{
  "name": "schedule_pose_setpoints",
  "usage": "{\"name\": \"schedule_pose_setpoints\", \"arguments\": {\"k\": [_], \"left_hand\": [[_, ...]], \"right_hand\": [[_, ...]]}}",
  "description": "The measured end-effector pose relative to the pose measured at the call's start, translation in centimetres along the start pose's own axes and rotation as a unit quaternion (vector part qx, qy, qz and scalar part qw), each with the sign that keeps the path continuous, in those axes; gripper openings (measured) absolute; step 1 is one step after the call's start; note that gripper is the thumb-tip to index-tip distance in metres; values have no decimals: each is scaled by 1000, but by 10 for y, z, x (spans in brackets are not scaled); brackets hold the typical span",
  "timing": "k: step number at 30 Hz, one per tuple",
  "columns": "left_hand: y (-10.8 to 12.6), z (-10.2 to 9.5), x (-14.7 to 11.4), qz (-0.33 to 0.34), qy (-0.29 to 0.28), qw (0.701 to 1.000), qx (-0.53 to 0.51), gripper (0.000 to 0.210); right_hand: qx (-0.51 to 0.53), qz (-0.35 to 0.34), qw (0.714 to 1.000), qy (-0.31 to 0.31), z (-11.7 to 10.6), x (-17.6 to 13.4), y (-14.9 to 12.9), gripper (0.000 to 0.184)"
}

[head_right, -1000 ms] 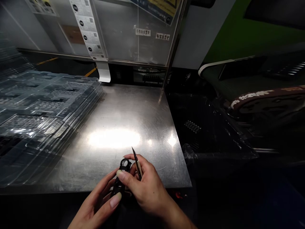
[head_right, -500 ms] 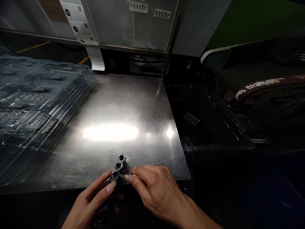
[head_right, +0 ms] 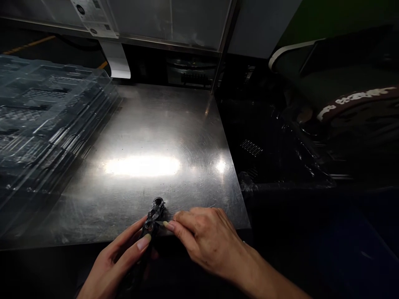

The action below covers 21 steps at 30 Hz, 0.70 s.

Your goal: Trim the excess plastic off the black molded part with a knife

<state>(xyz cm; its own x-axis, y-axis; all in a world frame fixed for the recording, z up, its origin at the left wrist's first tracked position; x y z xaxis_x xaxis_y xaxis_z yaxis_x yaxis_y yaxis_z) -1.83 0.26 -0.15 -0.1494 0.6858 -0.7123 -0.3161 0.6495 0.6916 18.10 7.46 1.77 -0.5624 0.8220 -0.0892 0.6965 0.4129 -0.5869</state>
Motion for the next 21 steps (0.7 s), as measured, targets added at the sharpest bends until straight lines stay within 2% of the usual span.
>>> {"name": "schedule_pose_setpoints", "arguments": {"k": [11, 16, 21], "left_hand": [[5, 2, -2, -8, 20, 1000, -17, 69], [5, -1, 0, -12, 12, 1000, 9, 70], [3, -4, 4, -15, -13, 1000, 15, 73]], "right_hand": [[11, -5, 999, -32, -3, 6, 1, 33], [-10, -19, 999, -35, -5, 7, 1, 36], [-62, -43, 995, -69, -11, 13, 4, 40]]}}
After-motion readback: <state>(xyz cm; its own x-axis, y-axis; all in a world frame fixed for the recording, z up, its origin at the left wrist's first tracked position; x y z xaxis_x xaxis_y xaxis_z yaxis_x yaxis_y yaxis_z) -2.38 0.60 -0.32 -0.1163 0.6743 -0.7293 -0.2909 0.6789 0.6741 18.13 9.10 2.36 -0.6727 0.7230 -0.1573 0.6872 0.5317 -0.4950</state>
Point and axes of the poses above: each hand's wrist, its own x-axis towards the middle knuckle, its own z-axis out of the palm, y = z × x, the point moved 2 cm from there along x, towards the middle knuckle, and after that the axes turned 7 degrees about -x, right-handed, at the moved point
